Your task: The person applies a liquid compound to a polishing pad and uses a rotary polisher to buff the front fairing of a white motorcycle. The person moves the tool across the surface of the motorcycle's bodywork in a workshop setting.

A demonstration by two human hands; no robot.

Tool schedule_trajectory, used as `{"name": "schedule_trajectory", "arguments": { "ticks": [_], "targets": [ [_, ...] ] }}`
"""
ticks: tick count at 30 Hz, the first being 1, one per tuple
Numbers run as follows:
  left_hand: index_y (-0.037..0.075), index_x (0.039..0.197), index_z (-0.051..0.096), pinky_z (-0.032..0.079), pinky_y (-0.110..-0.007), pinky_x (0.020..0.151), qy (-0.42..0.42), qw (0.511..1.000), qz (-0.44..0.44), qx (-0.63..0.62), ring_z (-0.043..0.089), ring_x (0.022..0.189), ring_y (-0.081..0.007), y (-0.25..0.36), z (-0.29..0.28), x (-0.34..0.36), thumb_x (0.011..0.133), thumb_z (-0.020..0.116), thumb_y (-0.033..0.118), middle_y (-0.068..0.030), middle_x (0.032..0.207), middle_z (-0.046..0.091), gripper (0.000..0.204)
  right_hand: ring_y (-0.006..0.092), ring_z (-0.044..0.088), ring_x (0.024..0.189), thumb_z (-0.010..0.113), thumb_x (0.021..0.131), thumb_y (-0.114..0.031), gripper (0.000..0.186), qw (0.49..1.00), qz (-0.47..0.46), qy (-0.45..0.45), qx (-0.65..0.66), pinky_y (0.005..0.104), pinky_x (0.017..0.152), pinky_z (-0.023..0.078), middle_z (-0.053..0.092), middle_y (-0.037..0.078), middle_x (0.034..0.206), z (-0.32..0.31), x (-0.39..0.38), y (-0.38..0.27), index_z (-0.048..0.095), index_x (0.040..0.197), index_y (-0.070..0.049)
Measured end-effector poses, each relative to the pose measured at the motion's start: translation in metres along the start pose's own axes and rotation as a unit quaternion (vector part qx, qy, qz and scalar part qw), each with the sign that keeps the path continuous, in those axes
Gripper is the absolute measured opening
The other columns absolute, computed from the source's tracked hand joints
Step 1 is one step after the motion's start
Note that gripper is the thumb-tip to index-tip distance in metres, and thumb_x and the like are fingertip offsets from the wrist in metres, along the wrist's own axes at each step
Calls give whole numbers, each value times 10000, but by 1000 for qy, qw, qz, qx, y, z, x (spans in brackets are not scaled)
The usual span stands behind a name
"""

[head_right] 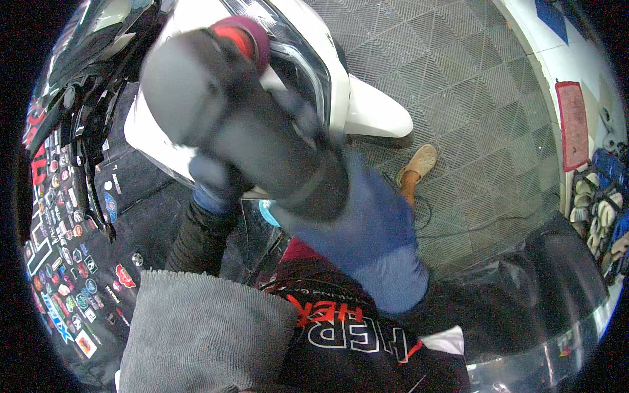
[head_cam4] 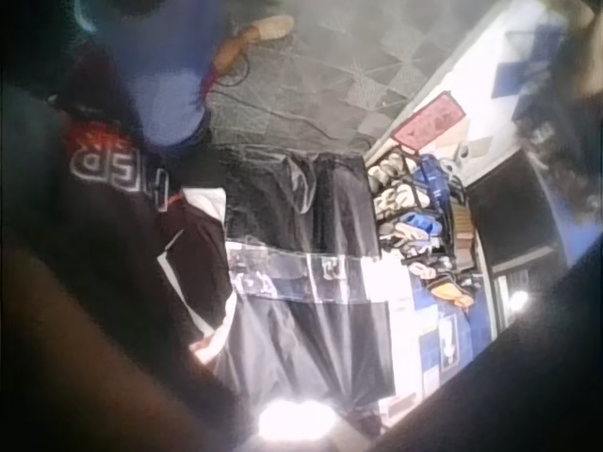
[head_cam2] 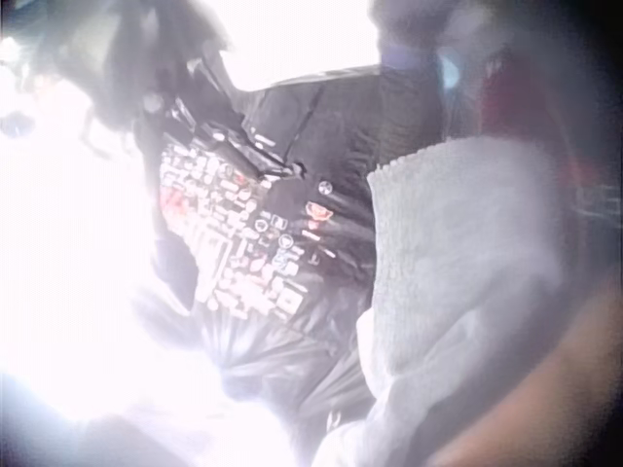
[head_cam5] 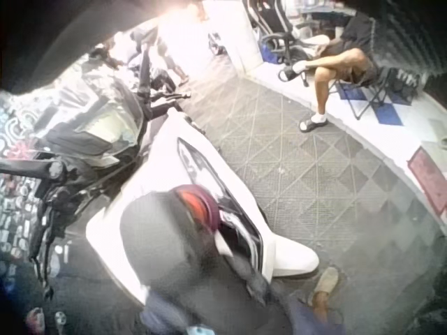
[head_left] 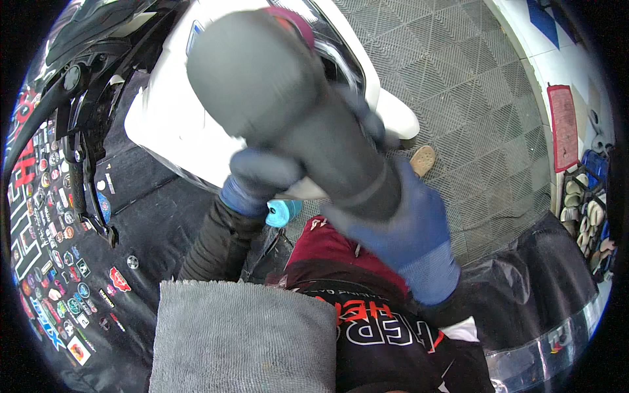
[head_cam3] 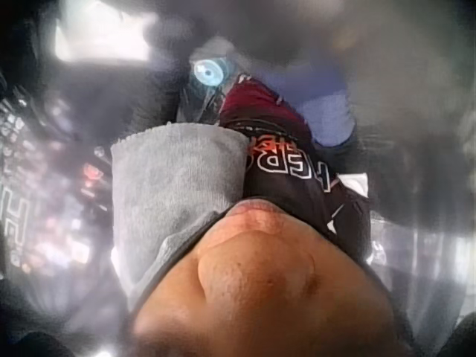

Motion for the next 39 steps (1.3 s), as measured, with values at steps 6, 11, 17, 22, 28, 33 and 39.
{"name": "schedule_trajectory", "arguments": {
  "ticks": [6, 11, 17, 22, 28, 33, 39],
  "targets": [
    [-24, 1468, 366, 429, -528, 1105, 58, 995, 41, -64, 551, 1268, -411, -4, 21, -2, 734, 752, 284, -258, 1329, 549, 885, 260, 718, 1035, 897, 692, -376, 814, 998, 32, -33, 30, 358, 860, 575, 722, 186, 1102, 4, 4, -1, 543, 1302, 30],
    [-14, 1446, 404, 449, -488, 1086, 28, 999, 11, 22, 571, 1242, -371, -114, 26, -51, 739, 770, 236, -238, 1309, 565, 835, 339, 700, 1059, 931, 596, -469, 1019, 1000, 0, -2, -3, 428, 880, 579, 667, 154, 1240, 14, -70, 93, 465, 1420, -92],
    [-12, 1427, 429, 465, -461, 1063, 67, 989, -77, 108, 585, 1219, -336, -124, 14, -78, 752, 778, 201, -214, 1282, 586, 789, 346, 707, 1034, 940, 580, -477, 1047, 994, 25, -14, -101, 430, 857, 587, 673, 189, 1207, 32, -100, 115, 475, 1404, -28],
    [-11, 1411, 451, 478, -439, 1045, 33, 997, -41, 62, 596, 1199, -307, -48, -3, -26, 763, 785, 172, -195, 1260, 603, 752, 358, 725, 964, 924, 618, -471, 913, 993, 4, 62, -96, 417, 823, 596, 686, 208, 1167, 16, -37, 30, 559, 1319, -15],
    [-11, 1360, 494, 516, -395, 973, 179, 980, -84, 24, 627, 1123, -235, -4, 38, -25, 789, 809, 161, -140, 1185, 641, 674, 251, 692, 1059, 889, 714, -357, 755, 957, 111, -166, 211, 371, 912, 551, 700, 149, 1171, 32, -25, 48, 574, 1304, -7],
    [-17, 1285, 532, 556, -345, 876, 320, 914, -158, 195, 663, 1009, -186, -35, 57, -69, 806, 793, 176, -117, 1128, 652, 578, 276, 614, 1203, 796, 720, -179, 792, 846, 161, -279, 425, 416, 1065, 453, 626, 126, 1306, 78, -85, 130, 477, 1423, -1],
    [-23, 1272, 571, 559, -347, 883, 385, 885, -152, 213, 671, 1036, -211, 16, 43, -34, 815, 773, 156, -142, 1166, 664, 531, 330, 630, 1160, 755, 740, -297, 864, 824, 107, -234, 506, 482, 1057, 453, 593, 135, 1330, 91, -30, 75, 396, 1469, -3]
  ]
}}
Point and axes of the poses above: each hand's wrist, its own x-axis towards the middle knuckle, its own z-axis out of the palm, y = z × x, the point moved 6 cm from there along x, towards the middle knuckle
